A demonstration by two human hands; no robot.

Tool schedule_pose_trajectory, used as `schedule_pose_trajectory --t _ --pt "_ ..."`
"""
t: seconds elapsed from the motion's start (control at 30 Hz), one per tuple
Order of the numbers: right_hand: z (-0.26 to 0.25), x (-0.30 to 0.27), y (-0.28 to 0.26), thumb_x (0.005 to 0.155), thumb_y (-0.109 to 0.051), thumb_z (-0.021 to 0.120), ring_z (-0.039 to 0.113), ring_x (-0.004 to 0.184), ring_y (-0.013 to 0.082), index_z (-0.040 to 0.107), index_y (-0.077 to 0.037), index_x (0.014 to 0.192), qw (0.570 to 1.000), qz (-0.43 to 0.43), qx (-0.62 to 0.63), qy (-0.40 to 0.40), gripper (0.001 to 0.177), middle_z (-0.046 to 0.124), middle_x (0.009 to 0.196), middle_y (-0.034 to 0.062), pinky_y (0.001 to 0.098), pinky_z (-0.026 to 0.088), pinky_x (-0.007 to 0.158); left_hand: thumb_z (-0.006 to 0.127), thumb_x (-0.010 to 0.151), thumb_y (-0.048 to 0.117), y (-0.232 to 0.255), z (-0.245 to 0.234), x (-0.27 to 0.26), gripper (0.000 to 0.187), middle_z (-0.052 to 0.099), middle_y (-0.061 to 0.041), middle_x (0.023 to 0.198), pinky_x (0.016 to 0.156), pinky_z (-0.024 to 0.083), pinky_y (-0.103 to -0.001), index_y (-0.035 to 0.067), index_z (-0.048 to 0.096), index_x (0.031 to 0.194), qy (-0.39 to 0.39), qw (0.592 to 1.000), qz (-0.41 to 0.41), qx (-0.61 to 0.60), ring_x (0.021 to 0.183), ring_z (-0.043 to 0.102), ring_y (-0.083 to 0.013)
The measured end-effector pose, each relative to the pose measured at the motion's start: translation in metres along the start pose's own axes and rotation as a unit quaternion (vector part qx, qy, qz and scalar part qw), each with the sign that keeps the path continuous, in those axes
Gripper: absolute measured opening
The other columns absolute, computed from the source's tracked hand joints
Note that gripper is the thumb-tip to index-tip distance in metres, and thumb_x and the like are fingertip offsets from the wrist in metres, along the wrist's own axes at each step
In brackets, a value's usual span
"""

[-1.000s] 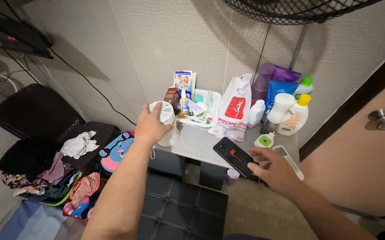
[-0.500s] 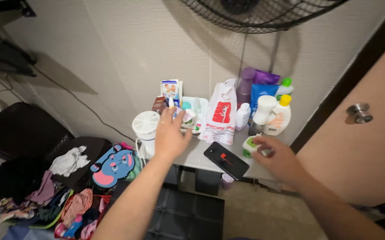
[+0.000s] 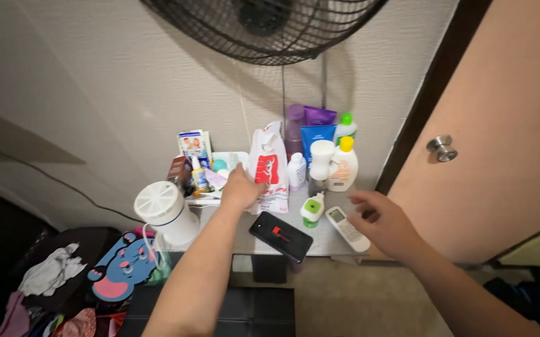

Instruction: The person arranges several pillows on a bed, including a pink pillow, a patterned pillow, and two cylindrical pillows. Then the person moves to a side table and organizes various items such as a tumbler, remote controls, a small fan, and toiletries.

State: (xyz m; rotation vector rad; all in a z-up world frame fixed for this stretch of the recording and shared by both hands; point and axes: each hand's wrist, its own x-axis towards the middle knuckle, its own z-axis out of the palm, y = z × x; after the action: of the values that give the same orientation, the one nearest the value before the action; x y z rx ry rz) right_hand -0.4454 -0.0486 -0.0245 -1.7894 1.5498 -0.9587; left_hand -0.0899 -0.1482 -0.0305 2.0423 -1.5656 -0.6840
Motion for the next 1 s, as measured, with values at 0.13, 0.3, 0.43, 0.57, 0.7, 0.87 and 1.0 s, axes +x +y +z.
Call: schedule_pose_trajectory --t 0.13,0.3,0.43,0.57,0.7,0.87,1.0 --pt "-0.009 0.002 0.012 0.083 -0.016 0.088 0.077 0.112 0.0299 0.075 -0.016 0.134 1.0 -0.018 -0.017 0.0 0.053 0.078 0.122 0.0114 0.0391 0.063 0.089 0.088 0.078 0.045 0.018 -0.002 -0.008 0.112 0.053 -0.025 0.158 0.12 0.044 -0.054 0.0 0.034 0.165 -0.007 0.999 -0.035 -0.024 0.149 0.051 -0.0387" --pt "-0.029 0.008 0.001 0.087 -0.02 0.086 0.074 0.117 0.0258 0.073 -0.018 0.137 0.999 -0.001 -0.033 -0.018 0.051 0.076 0.124 0.0079 0.0361 0.061 0.096 0.092 0.076 0.049 0.026 0.009 0.0 0.108 0.06 -0.028 0.151 0.117 0.048 -0.055 -0.004 0.044 0.157 -0.017 0.998 -0.043 -0.038 0.144 0.055 -0.0438" --pt "-0.035 0.011 0.004 0.089 -0.023 0.085 0.073 0.12 0.0246 0.072 -0.02 0.139 0.999 0.008 -0.03 -0.033 0.052 0.075 0.125 0.0069 0.0368 0.06 0.099 0.088 0.082 0.036 0.027 0.02 0.013 0.091 0.064 -0.028 0.144 0.113 0.051 -0.057 -0.003 0.049 0.154 -0.035 0.996 -0.077 -0.015 0.141 0.058 -0.0463" --pt "-0.036 0.012 0.012 0.09 -0.024 0.085 0.072 0.123 0.0227 0.07 -0.024 0.142 0.998 0.03 -0.027 -0.049 0.053 0.074 0.128 0.0052 0.0374 0.059 0.103 0.086 0.077 0.031 0.006 0.039 0.038 0.079 0.071 -0.024 0.133 0.106 0.056 -0.054 0.003 0.061 0.146 -0.013 0.995 -0.093 0.015 0.133 0.065 -0.0418" --pt "-0.041 0.009 0.005 0.092 -0.026 0.083 0.069 0.126 0.0215 0.069 -0.022 0.143 0.997 0.049 -0.026 -0.057 0.054 0.072 0.132 0.0051 0.0361 0.056 0.105 0.076 0.079 0.026 -0.002 0.047 0.043 0.067 0.074 -0.02 0.125 0.102 0.058 -0.052 0.007 0.066 0.143 0.024 0.993 -0.113 0.009 0.127 0.069 -0.0404" --pt "-0.041 0.012 0.014 0.091 -0.024 0.083 0.07 0.126 0.0232 0.071 -0.021 0.141 0.997 0.043 -0.027 -0.06 0.051 0.073 0.13 0.0073 0.037 0.058 0.104 0.064 0.09 0.025 -0.004 0.046 0.028 0.045 0.077 -0.023 0.118 0.103 0.056 -0.055 0.005 0.076 0.129 0.096 0.984 -0.107 -0.103 0.124 0.069 -0.0446" --pt "-0.038 0.006 0.003 0.091 -0.024 0.083 0.07 0.127 0.027 0.071 -0.019 0.141 0.997 0.044 -0.014 -0.062 0.052 0.074 0.132 0.0094 0.04 0.057 0.105 0.067 0.095 0.028 0.004 0.043 0.027 0.046 0.076 -0.023 0.124 0.109 0.052 -0.054 0.005 0.073 0.135 0.146 0.959 -0.1 -0.22 0.131 0.066 -0.0425"
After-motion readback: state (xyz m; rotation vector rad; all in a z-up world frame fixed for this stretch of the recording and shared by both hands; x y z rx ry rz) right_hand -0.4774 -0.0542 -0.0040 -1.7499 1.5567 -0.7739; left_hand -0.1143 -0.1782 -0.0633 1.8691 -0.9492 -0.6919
